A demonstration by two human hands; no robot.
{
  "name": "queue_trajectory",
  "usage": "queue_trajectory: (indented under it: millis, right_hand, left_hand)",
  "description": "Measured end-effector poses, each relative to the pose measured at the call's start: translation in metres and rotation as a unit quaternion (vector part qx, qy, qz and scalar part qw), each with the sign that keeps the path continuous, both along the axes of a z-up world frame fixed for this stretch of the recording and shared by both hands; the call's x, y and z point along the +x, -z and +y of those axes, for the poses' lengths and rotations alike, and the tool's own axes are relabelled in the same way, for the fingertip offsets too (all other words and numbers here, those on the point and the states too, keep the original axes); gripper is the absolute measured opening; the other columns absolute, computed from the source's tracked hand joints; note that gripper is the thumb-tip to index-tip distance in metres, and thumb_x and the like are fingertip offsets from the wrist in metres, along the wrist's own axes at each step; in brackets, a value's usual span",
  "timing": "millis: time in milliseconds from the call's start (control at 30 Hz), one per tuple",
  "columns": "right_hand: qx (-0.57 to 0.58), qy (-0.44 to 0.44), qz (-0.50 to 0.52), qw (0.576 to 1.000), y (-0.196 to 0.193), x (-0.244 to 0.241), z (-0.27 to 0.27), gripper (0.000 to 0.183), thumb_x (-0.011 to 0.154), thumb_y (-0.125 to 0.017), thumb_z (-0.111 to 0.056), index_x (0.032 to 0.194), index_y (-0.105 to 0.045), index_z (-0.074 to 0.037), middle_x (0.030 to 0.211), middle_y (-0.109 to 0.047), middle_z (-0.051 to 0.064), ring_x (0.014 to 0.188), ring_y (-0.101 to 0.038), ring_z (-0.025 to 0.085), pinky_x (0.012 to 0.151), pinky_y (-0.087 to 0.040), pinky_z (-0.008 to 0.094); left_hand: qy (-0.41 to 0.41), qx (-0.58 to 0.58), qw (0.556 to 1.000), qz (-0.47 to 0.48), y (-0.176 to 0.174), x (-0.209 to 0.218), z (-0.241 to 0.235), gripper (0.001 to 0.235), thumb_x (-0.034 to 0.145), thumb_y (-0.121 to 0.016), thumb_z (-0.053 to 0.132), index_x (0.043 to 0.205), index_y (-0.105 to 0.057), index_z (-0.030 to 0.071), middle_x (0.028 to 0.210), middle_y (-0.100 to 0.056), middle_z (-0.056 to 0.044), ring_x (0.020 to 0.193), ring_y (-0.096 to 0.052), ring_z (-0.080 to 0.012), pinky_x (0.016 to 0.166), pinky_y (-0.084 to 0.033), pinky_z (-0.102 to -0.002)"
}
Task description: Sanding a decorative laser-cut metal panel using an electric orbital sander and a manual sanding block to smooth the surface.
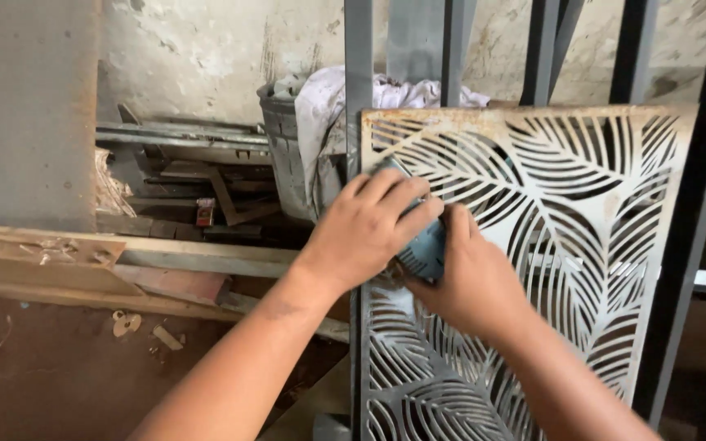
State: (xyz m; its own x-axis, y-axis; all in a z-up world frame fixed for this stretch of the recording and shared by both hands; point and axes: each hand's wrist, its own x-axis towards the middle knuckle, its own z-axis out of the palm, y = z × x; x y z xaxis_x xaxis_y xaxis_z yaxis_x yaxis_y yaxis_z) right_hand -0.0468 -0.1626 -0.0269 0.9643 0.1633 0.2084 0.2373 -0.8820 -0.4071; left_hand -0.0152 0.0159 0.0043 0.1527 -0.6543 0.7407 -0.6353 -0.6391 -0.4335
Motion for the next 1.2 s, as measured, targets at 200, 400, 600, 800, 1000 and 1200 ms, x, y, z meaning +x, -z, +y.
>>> queue_trajectory:
  millis: [200, 400, 600, 800, 1000, 1200]
  right_hand:
    - [0.174, 0.095, -0.06, 0.978, 0.012, -0.015, 0.006, 0.084, 0.073, -0.081, -0.031, 0.138, -0.037, -0.001, 0.12, -0.06, 0.03, 0.105, -0.063, 0.063, 0.091, -0.052, 0.07]
    - [0.206, 0.101, -0.218, 0.949, 0.012, -0.002, -0.004, 0.094, 0.082, -0.075, -0.039, 0.148, -0.03, 0.011, 0.14, -0.05, 0.033, 0.128, -0.052, 0.047, 0.107, -0.04, 0.05]
    - [0.288, 0.124, -0.189, 0.931, -0.009, -0.005, 0.004, 0.073, 0.081, -0.076, -0.034, 0.135, -0.039, -0.001, 0.114, -0.055, 0.018, 0.095, -0.055, 0.03, 0.079, -0.046, 0.044]
    - [0.336, 0.141, -0.13, 0.922, -0.019, -0.008, 0.019, 0.076, 0.083, -0.076, -0.037, 0.136, -0.035, -0.002, 0.124, -0.057, 0.02, 0.111, -0.061, 0.033, 0.09, -0.05, 0.045]
    - [0.168, 0.141, -0.243, 0.945, -0.003, 0.015, 0.001, 0.074, 0.085, -0.072, -0.058, 0.12, -0.047, 0.002, 0.11, -0.053, 0.021, 0.105, -0.049, 0.038, 0.094, -0.037, 0.051]
    - [0.375, 0.084, -0.185, 0.904, 0.004, 0.031, -0.01, 0.065, 0.075, -0.086, -0.018, 0.132, -0.062, 0.001, 0.113, -0.067, 0.013, 0.098, -0.059, 0.02, 0.091, -0.049, 0.037]
  left_hand:
    - [-0.007, -0.103, 0.995, 0.011, 0.033, -0.001, -0.006, 0.045, 0.108, -0.034, 0.008, 0.149, -0.05, 0.014, 0.143, -0.052, -0.015, 0.124, -0.057, -0.0332, 0.102, -0.051, -0.046]
    - [0.01, -0.346, 0.768, 0.539, 0.149, -0.05, -0.063, 0.087, 0.078, -0.044, -0.017, 0.158, -0.01, -0.006, 0.168, -0.003, -0.031, 0.157, -0.003, -0.0432, 0.127, -0.005, -0.049]
    - [0.161, -0.373, 0.56, 0.722, 0.083, -0.075, -0.094, 0.077, 0.071, -0.064, 0.009, 0.143, -0.038, 0.006, 0.115, -0.068, -0.018, 0.099, -0.07, -0.0293, 0.078, -0.058, -0.038]
    - [0.037, -0.379, 0.595, 0.707, 0.053, -0.069, -0.089, 0.064, 0.077, -0.066, 0.022, 0.14, -0.054, 0.016, 0.131, -0.068, -0.012, 0.122, -0.065, -0.0347, 0.093, -0.058, -0.042]
    - [0.027, -0.458, 0.646, 0.61, 0.092, -0.049, -0.097, 0.053, 0.072, -0.071, 0.031, 0.118, -0.063, 0.007, 0.111, -0.073, -0.014, 0.108, -0.073, -0.0308, 0.083, -0.06, -0.038]
    - [-0.165, -0.404, 0.551, 0.711, 0.07, -0.073, -0.094, 0.045, 0.084, -0.061, 0.048, 0.12, -0.053, 0.022, 0.102, -0.059, -0.01, 0.097, -0.065, -0.0356, 0.078, -0.05, -0.05]
